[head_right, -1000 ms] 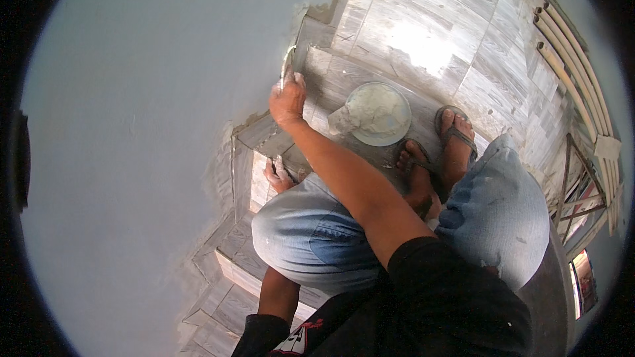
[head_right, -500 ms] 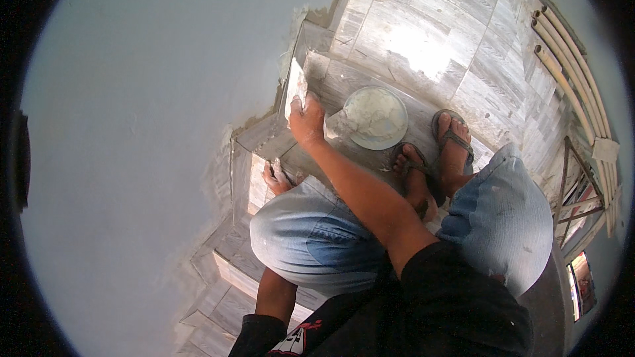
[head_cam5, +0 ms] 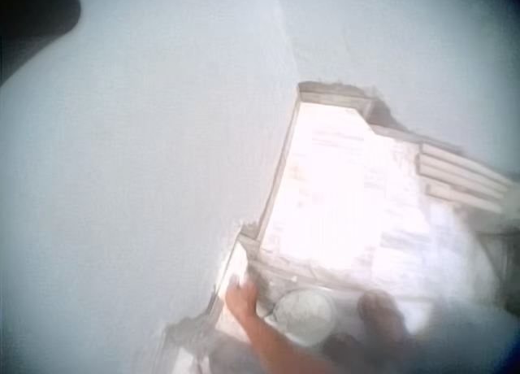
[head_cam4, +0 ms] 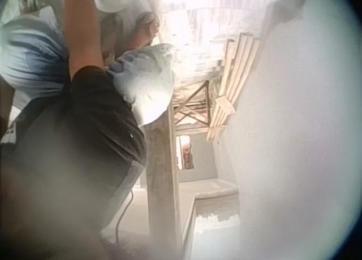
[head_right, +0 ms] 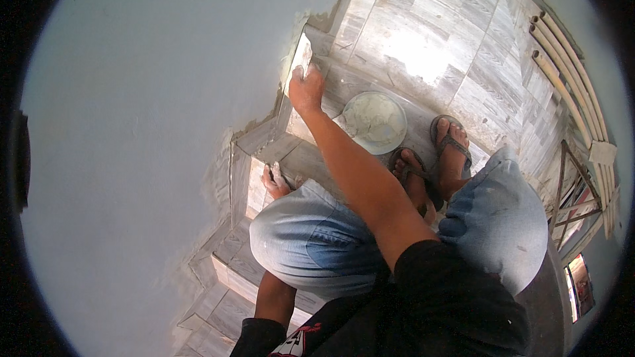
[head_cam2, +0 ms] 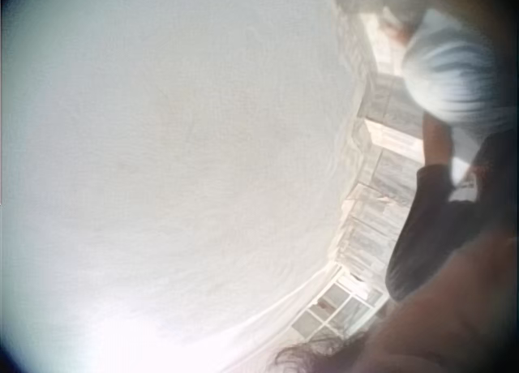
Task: The person sits on tiled stairs and applies a white grout-like substance into the gaps between tiles using a small trowel. They repeatedly scoop material from a bucket and smooth it into the joints.
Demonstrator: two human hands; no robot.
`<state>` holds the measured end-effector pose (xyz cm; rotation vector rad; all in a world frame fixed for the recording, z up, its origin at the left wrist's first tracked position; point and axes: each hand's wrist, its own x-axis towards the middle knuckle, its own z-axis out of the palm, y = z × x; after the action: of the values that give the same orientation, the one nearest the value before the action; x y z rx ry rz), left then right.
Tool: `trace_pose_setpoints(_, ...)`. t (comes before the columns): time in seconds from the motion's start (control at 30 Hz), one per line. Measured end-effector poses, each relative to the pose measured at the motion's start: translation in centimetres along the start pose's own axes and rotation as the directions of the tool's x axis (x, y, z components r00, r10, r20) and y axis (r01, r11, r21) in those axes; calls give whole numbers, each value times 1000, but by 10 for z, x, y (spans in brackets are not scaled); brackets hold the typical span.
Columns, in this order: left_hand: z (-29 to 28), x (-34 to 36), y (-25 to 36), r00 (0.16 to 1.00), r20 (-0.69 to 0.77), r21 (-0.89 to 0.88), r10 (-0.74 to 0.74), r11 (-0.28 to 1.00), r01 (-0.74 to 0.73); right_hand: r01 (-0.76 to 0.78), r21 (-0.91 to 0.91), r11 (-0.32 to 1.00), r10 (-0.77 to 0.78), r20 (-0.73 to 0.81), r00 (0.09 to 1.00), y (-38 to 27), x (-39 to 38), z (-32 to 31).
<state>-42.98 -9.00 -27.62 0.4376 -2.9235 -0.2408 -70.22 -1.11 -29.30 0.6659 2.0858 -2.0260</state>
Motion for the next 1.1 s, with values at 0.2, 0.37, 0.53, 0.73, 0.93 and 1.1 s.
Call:
trace_pose_setpoints(0.2, 4, 5, 9, 971, 38, -194, -234, 952, 237, 202, -96, 975, -196, 65, 978, -23, -14, 4)
trace_pose_setpoints(0.37, -3, 5, 11, 944, 87, -241, -318, 913, 330, 86, 43, 995, -91, 140, 986, -9, -71, -14)
trace_pose_setpoints(0.53, 1, 1, -2, 1000, 0, -19, -29, 999, 29, -177, 1, 984, 175, 147, 974, 22, -80, -8)
trace_pose_setpoints(0.73, -1, 5, 13, 943, 81, -252, -323, 909, 333, -29, -85, 996, 43, 170, 985, 31, -77, 15)
trace_pose_setpoints(0.93, 0, 6, 10, 944, 99, -240, -313, 914, 328, 96, -179, 979, -52, 236, 970, 1, -81, 28)
trace_pose_setpoints(1.1, 4, -3, 4, 980, 11, -149, -197, 969, 197, 133, -109, 985, -87, 356, 930, -13, -112, 2)
